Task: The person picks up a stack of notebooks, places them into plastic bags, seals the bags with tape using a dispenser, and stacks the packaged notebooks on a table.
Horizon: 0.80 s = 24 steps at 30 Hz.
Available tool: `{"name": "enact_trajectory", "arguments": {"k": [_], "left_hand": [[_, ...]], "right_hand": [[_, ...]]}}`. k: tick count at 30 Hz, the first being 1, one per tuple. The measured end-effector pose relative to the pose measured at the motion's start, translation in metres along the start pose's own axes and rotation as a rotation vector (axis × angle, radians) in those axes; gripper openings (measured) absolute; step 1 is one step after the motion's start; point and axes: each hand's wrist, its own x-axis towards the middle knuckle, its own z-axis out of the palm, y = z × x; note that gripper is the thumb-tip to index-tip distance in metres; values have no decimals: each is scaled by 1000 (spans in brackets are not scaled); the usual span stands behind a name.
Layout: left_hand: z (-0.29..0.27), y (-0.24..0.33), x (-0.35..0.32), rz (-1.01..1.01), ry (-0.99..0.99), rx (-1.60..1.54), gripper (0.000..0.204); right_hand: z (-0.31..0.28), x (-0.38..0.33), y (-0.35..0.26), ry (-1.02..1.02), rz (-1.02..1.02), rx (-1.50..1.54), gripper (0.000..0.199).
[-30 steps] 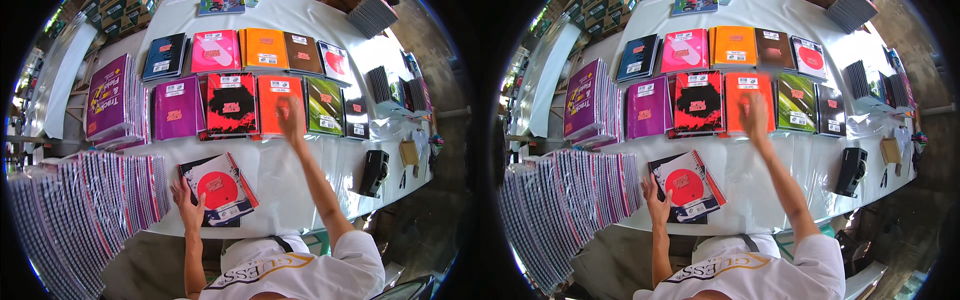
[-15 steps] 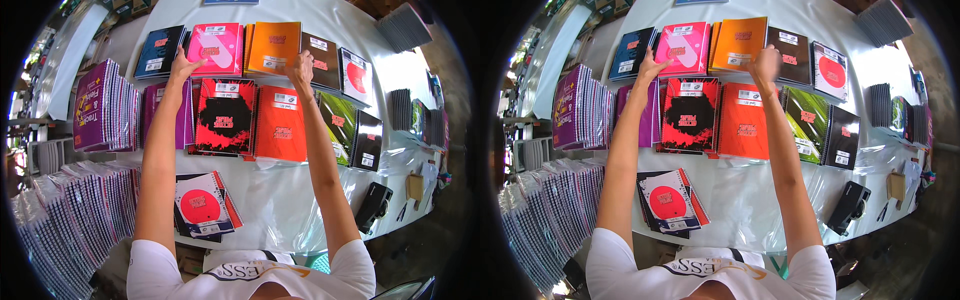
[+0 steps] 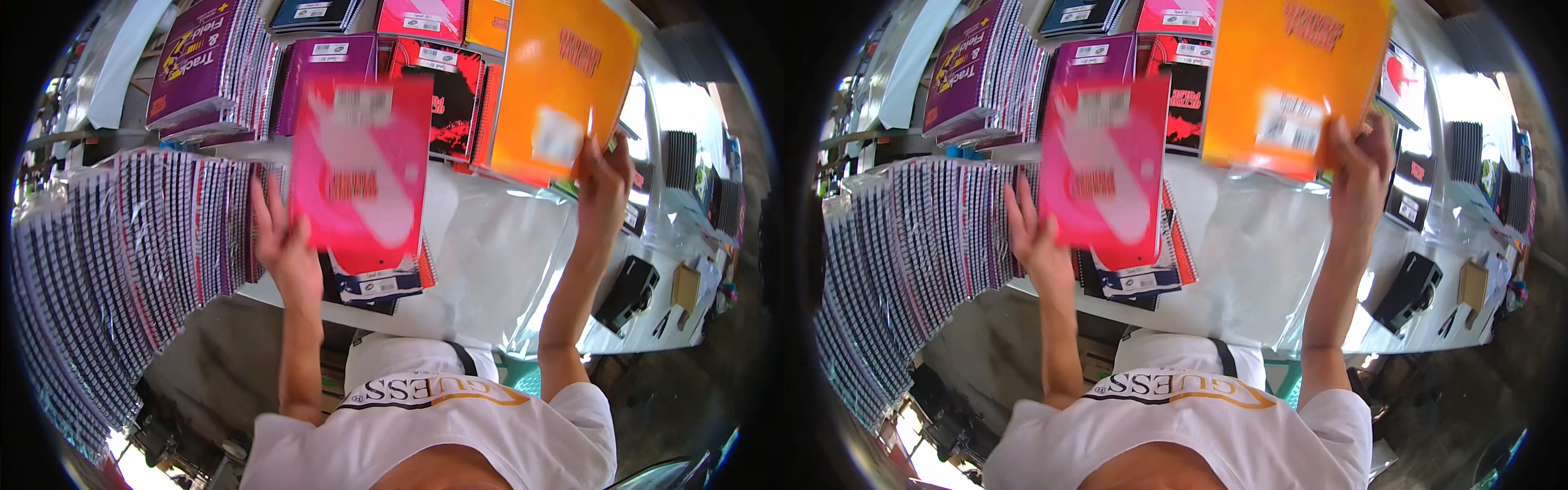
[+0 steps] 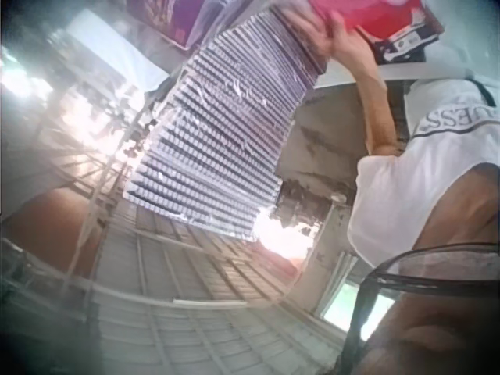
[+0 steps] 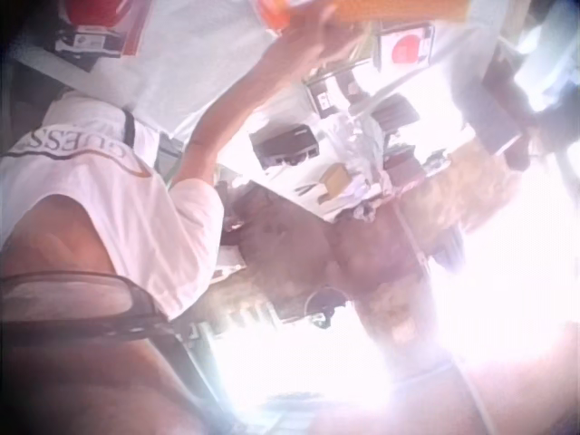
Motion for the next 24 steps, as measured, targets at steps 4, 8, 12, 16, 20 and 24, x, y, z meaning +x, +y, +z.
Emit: {"name": "enact_trajectory", "arguments": {"k": [4, 8, 12, 16, 20, 24], "left_hand": [[-116, -71, -78, 15, -24, 405, 67], [-138, -80, -76, 83, -175, 728, 52], [-144, -57, -55, 176, -204, 909, 49], [-129, -55, -33, 85, -245, 918, 81], [-122, -71, -23, 6, -266, 1010, 106], [-122, -72, -23, -145, -239, 900, 104]], "right_hand": [[45, -129, 6, -133, 198, 345, 41], [77, -208, 52, -128, 457, 236, 32], [89, -197, 109, -213, -100, -723, 43], [177, -33, 104, -247, -441, -498, 19], [305, 138, 144, -84, -296, -910, 53], [346, 199, 181, -108, -151, -991, 57]]}}
